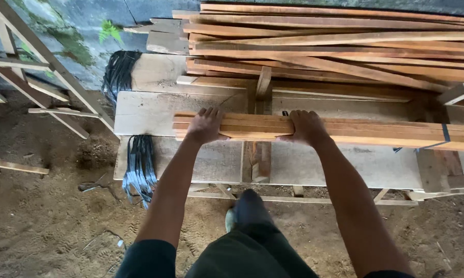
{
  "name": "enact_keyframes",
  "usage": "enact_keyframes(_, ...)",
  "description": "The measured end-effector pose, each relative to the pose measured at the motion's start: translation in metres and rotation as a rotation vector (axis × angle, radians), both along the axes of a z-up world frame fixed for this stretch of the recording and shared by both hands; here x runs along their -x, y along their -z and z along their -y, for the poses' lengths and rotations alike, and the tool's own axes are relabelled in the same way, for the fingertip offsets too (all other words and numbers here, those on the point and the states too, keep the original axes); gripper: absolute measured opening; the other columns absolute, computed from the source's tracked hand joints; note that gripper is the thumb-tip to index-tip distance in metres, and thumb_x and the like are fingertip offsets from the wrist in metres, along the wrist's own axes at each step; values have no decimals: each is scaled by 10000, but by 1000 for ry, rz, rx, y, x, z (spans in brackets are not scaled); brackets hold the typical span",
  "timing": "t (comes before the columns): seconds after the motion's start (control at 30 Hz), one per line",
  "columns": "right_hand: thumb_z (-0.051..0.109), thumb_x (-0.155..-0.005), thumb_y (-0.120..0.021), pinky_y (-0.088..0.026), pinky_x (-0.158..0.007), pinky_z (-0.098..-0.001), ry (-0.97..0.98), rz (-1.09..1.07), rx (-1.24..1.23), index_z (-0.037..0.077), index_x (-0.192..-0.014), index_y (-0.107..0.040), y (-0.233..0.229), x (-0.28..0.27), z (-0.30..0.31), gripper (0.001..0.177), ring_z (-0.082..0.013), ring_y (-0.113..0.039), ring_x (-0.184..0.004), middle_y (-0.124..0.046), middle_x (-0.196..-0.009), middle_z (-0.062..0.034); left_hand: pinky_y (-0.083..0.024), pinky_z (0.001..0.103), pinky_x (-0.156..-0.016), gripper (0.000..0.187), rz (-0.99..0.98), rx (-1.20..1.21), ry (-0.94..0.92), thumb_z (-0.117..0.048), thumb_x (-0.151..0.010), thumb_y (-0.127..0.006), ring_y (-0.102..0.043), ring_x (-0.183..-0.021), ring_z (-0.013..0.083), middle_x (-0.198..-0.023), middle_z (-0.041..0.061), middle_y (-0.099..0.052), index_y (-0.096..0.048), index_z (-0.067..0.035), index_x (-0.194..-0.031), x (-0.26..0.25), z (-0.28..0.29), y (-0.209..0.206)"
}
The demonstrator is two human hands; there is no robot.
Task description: Bundling multiple strips of wood together using plastic ties.
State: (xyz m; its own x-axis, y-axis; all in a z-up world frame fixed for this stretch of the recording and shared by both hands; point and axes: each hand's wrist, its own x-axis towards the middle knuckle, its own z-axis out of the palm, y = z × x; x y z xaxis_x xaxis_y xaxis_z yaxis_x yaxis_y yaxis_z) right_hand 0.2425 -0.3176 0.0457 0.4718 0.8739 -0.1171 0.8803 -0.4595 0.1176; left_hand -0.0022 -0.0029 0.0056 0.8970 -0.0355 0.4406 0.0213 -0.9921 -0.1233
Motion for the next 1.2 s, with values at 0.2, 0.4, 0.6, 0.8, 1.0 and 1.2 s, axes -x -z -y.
enact_keyframes(0.2, 854, -621, -709, -541, -892, -384, -23, 86, -90, 186, -1121, -573, -5, 9, 4, 845, -218, -704, -1041, -661, -1024, -16, -527, 427, -927, 936, -167, 166, -72, -617, -478, -927, -688, -1046, 286, -1086, 94, -675, -604, -128, -1208, 5, 9, -20)
enact_keyframes(0.4, 859, -658, -699, -549, -903, -385, 10, 58, -44, 175, -1135, -588, -11, 11, 4, 841, -217, -706, -1032, -670, -1019, -19, -511, 471, -996, 818, -177, 507, -31, -603, -671, -862, -707, -1079, 341, -1117, 151, -715, -615, -110, -1276, 13, 10, -40)
enact_keyframes(0.6, 802, -663, -737, -552, -896, -433, -40, 27, -99, 168, -1195, -597, 2, 4, 5, 839, -257, -703, -1052, -678, -1064, -53, -595, 510, -887, 331, -105, 785, -278, -489, -924, -710, -728, -997, 377, -1164, 90, -753, -804, -202, -1058, 40, -7, -78)
enact_keyframes(0.8, 747, -706, -761, -545, -922, -457, -180, 190, -120, 117, -1289, -613, 50, 6, -24, 871, -297, -677, -1140, -675, -1208, -119, -302, 605, -1223, 519, 100, 1793, -511, -582, -1048, -444, -368, -1504, 349, -1554, 80, -509, -613, -283, -1437, 75, -92, 45)
enact_keyframes(1.0, 993, -611, -553, -548, -853, -513, -240, 181, -254, 79, -1275, -556, 40, 64, -90, 1130, -364, -699, -1013, -649, -1084, -182, -400, 510, -1173, 563, 859, 2201, -496, -489, -979, -512, -567, -1320, 438, -1385, 229, -632, -682, -129, -1376, 56, -76, 169)
enact_keyframes(1.2, 795, -594, -744, -565, -789, -537, -209, 38, -191, 130, -1334, -456, 45, 69, -107, 1036, -368, -648, -1101, -600, -1177, -141, -584, 442, -777, 484, 1032, 2283, -648, -608, -829, -543, -724, -835, 316, -982, 85, -766, -787, -232, -1010, 40, -109, 235)
